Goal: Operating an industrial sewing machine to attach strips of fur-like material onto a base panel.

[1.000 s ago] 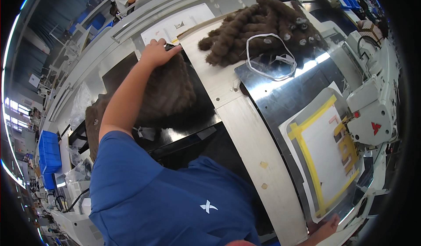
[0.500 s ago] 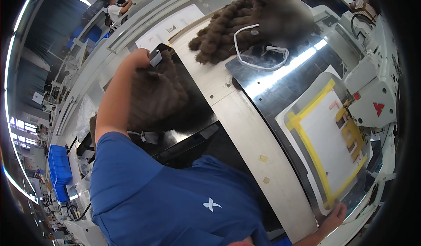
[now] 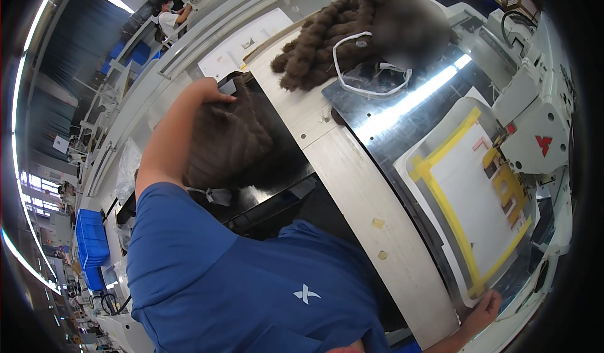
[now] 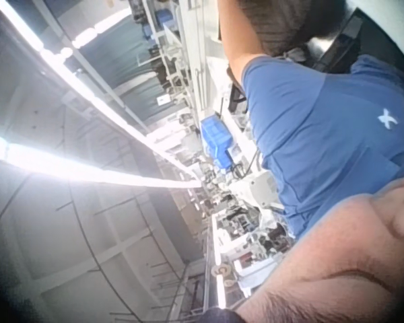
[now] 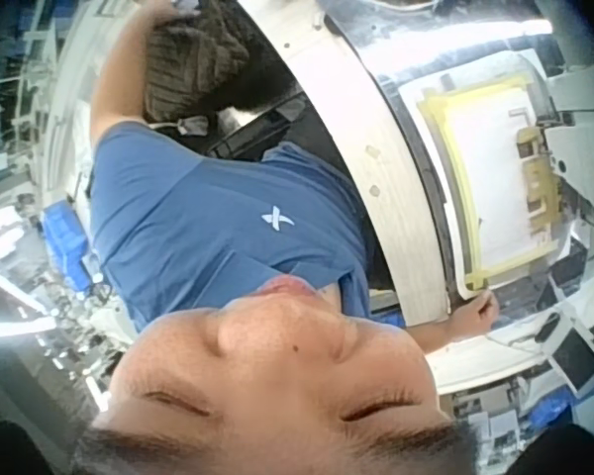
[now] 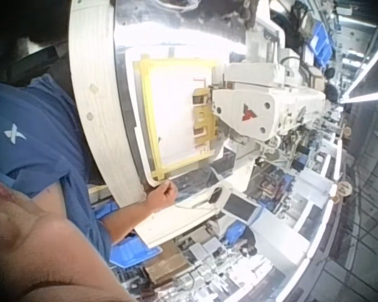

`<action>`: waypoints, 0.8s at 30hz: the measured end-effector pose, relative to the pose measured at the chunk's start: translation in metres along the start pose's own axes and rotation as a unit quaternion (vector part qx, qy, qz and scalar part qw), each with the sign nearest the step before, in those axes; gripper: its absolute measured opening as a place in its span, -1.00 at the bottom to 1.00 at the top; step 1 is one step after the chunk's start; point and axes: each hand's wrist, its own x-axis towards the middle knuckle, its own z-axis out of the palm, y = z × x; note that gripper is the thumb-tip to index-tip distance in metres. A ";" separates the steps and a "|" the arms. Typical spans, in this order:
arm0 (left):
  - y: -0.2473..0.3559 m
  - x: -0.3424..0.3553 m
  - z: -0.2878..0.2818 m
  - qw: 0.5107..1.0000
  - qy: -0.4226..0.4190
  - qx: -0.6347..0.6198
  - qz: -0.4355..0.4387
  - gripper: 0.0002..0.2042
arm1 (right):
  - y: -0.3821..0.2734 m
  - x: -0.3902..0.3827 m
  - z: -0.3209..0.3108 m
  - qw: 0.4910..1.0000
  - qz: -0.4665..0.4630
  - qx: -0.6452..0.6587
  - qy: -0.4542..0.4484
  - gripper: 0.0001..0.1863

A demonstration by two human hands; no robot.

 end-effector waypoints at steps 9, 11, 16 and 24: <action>-0.046 -0.003 0.030 0.769 0.220 -0.574 -0.175 -0.61 | 0.000 0.002 0.000 0.997 0.010 0.071 -0.015 -0.83; -0.066 -0.001 0.045 0.761 0.199 -0.599 -0.148 -0.61 | -0.003 0.005 0.000 0.997 -0.002 0.070 -0.011 -0.83; -0.056 -0.024 0.062 0.732 0.174 -0.648 -0.116 -0.63 | -0.102 0.015 0.014 0.992 -0.056 -0.054 -0.101 -0.88; -0.040 -0.037 0.077 0.680 0.185 -0.709 -0.001 -0.68 | -0.376 -0.027 0.273 0.804 -0.205 0.097 -0.550 -0.60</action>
